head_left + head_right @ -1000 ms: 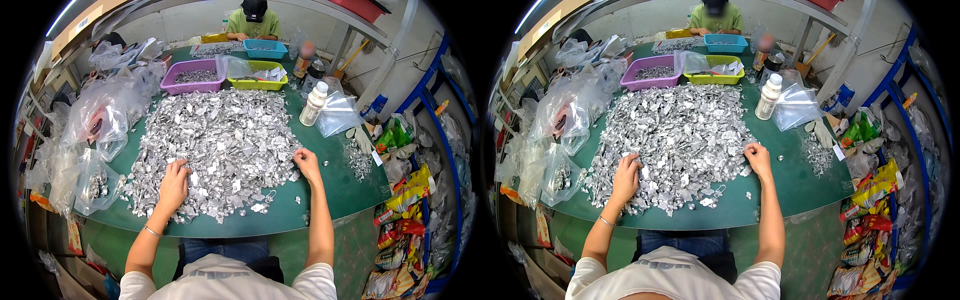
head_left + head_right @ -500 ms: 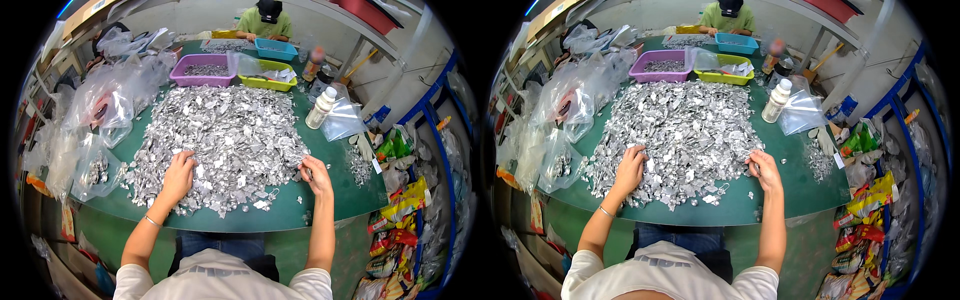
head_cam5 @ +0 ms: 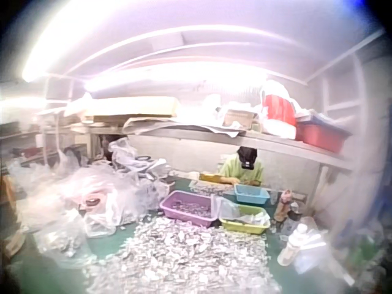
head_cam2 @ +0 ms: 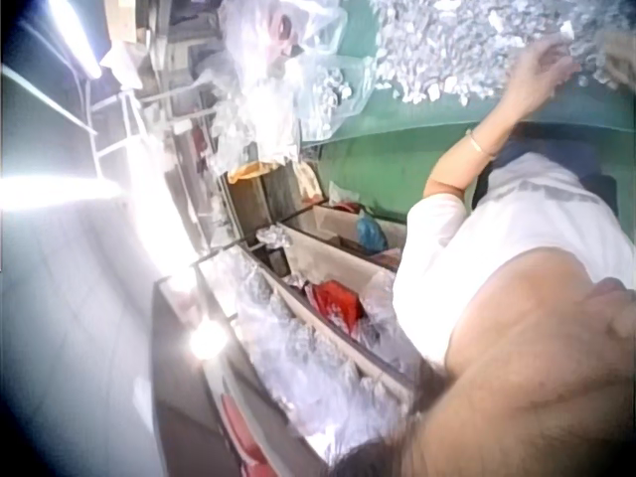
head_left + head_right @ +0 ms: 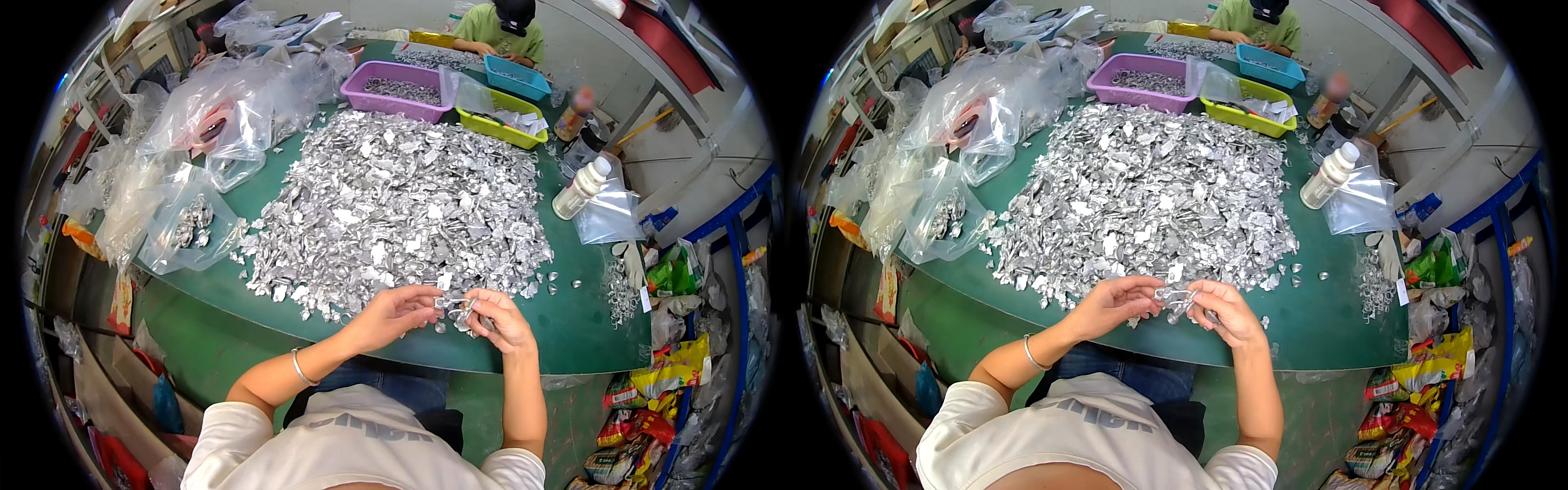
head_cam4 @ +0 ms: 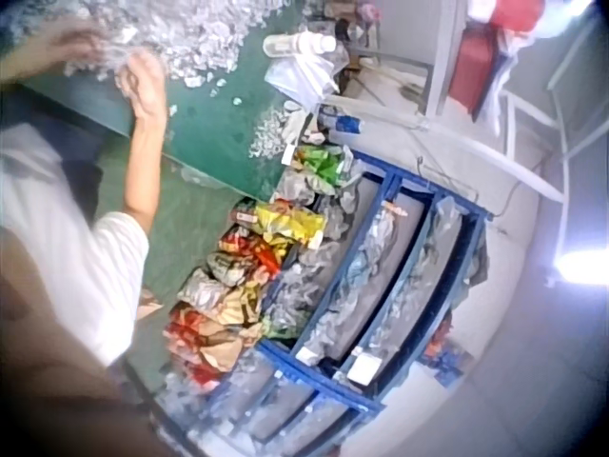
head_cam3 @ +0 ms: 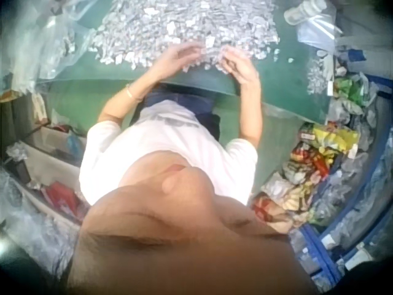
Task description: The person sorts through a large pile of small silver metal parts on a green workbench by hand and places some into plastic bags.
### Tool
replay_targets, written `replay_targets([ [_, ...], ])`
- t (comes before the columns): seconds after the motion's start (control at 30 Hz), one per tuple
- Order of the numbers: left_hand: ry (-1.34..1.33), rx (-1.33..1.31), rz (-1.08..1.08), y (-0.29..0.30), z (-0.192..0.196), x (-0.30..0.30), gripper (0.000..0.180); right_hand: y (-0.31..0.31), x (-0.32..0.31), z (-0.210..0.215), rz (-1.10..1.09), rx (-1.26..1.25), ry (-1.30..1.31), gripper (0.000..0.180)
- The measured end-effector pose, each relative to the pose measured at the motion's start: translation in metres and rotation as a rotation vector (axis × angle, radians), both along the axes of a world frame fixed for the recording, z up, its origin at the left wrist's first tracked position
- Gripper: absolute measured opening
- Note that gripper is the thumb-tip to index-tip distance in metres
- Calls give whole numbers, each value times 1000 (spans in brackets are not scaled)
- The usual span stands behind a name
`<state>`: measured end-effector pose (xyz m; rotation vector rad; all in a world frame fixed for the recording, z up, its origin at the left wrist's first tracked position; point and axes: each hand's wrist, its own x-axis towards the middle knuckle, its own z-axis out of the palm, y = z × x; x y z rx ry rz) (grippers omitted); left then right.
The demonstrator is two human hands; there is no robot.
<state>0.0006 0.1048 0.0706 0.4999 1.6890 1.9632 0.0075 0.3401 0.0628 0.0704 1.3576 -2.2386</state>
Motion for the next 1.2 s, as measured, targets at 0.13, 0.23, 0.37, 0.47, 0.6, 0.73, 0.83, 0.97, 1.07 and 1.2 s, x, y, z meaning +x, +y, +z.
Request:
replay_targets([
  [0.13,-215,106,8,-1,1,4,24,-13,3,-1,41,-75,-52,17],
  [0.23,-395,204,7,-5,-5,4,22,-16,5,-5,47,-172,-71,15],
  [0.37,-547,291,5,-10,-10,4,21,-25,8,0,-14,-166,-90,13],
  [0.47,-533,259,29,-9,-11,6,21,-32,11,6,-79,8,-9,12],
  [0.6,-443,160,34,2,-12,19,22,-44,22,3,-193,455,203,9],
  [0.73,-596,136,-56,3,-29,31,24,-57,39,-11,-113,640,349,13],
  [0.83,-529,-34,-207,-4,-41,36,24,-53,45,-10,23,705,405,16],
  [0.97,-677,165,-145,-10,-63,40,21,-19,48,-23,-100,817,436,26],
  [1.07,-697,187,-52,-8,-61,42,21,3,44,-17,-317,1287,504,29],
  [1.2,-769,233,-100,-3,-55,42,28,15,42,-28,-250,1655,698,27],
])
